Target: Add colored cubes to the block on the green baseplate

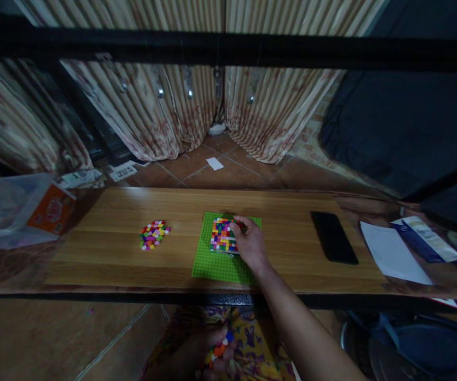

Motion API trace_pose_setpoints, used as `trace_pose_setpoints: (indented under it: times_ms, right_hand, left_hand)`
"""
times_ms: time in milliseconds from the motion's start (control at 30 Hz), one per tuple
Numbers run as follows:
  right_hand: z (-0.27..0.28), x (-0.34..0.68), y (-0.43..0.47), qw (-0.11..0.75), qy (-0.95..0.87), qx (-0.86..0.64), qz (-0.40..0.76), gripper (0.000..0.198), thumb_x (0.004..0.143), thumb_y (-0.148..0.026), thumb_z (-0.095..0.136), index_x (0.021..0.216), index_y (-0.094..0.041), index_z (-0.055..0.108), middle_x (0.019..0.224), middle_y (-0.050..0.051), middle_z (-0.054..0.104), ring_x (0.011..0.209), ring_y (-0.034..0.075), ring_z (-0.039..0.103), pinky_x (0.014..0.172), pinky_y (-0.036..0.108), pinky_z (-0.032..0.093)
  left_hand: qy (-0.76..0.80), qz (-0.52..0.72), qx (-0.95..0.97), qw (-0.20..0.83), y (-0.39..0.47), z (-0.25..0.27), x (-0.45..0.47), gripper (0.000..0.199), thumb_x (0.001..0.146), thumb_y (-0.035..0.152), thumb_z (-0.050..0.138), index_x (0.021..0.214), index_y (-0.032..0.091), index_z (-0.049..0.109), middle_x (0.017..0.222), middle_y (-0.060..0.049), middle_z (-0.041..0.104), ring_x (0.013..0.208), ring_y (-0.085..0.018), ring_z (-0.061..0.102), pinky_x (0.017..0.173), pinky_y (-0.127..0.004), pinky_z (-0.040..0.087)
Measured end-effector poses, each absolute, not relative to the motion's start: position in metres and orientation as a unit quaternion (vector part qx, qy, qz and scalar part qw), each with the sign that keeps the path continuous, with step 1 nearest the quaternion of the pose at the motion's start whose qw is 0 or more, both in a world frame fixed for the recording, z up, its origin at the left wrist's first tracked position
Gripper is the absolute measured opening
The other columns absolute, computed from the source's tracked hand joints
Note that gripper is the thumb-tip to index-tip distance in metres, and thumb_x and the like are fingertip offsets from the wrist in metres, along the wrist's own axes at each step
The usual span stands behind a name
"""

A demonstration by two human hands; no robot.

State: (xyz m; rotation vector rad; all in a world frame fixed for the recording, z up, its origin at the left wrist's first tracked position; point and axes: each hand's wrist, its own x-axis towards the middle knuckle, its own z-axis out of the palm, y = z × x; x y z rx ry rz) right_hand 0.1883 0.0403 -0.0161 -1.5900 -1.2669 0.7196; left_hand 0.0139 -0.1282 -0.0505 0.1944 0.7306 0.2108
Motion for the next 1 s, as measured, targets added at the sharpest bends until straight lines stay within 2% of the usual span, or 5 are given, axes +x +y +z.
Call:
trace_pose_setpoints:
  times_ms: [100,267,467,600,1000]
  right_hand:
    - [-0.011,0.191,0.034,0.489,-0.522,-0.634,0.295,0.037,0.08,-0.044,0.056,0.104,-0.018,0.065,0.101,0.009,0.069,0.089,0.021,0.064,0.081,0.037,0.049]
    - [0.011,0.194,-0.011,0.526,-0.533,-0.635,0.191,0.03,0.086,-0.042,0.051,0.098,-0.02,0.066,0.099,0.008,0.067,0.094,0.022,0.061,0.085,0.037,0.047]
    - [0.005,0.178,-0.104,0.394,-0.567,-0.633,0.35,0.026,0.09,-0.04,0.048,0.097,-0.024,0.067,0.096,0.005,0.067,0.093,0.02,0.062,0.081,0.031,0.048]
    - [-0.022,0.168,-0.146,0.353,-0.546,-0.628,0.429,0.028,0.09,-0.04,0.047,0.102,-0.024,0.066,0.096,0.005,0.067,0.094,0.02,0.063,0.081,0.031,0.049]
    - [-0.022,0.166,-0.159,0.342,-0.523,-0.615,0.481,0.028,0.091,-0.039,0.045,0.097,-0.022,0.066,0.091,0.004,0.065,0.085,0.018,0.062,0.077,0.03,0.049]
  left_hand:
    - [0.355,0.104,0.1,0.924,-0.124,-0.046,0.01,0.033,0.087,0.04,0.053,0.106,0.015,0.057,0.098,-0.006,0.061,0.08,-0.014,0.059,0.067,-0.031,0.051]
    - [0.359,0.124,0.096,0.92,-0.121,-0.038,0.006,0.035,0.085,0.035,0.057,0.116,0.019,0.054,0.114,-0.008,0.058,0.1,-0.022,0.057,0.079,-0.042,0.052]
    - [0.364,0.146,0.069,0.917,-0.128,-0.045,0.008,0.028,0.087,0.038,0.054,0.103,0.016,0.058,0.095,-0.005,0.061,0.076,-0.013,0.059,0.062,-0.027,0.051]
    - [0.378,0.157,0.027,0.912,-0.131,-0.051,0.012,0.025,0.077,0.039,0.065,0.084,0.016,0.058,0.072,-0.001,0.054,0.054,-0.006,0.047,0.038,-0.014,0.027]
    - [0.344,0.16,0.032,0.925,-0.128,-0.053,0.014,0.029,0.075,0.039,0.066,0.082,0.013,0.055,0.067,0.002,0.048,0.048,-0.003,0.038,0.036,-0.012,0.019]
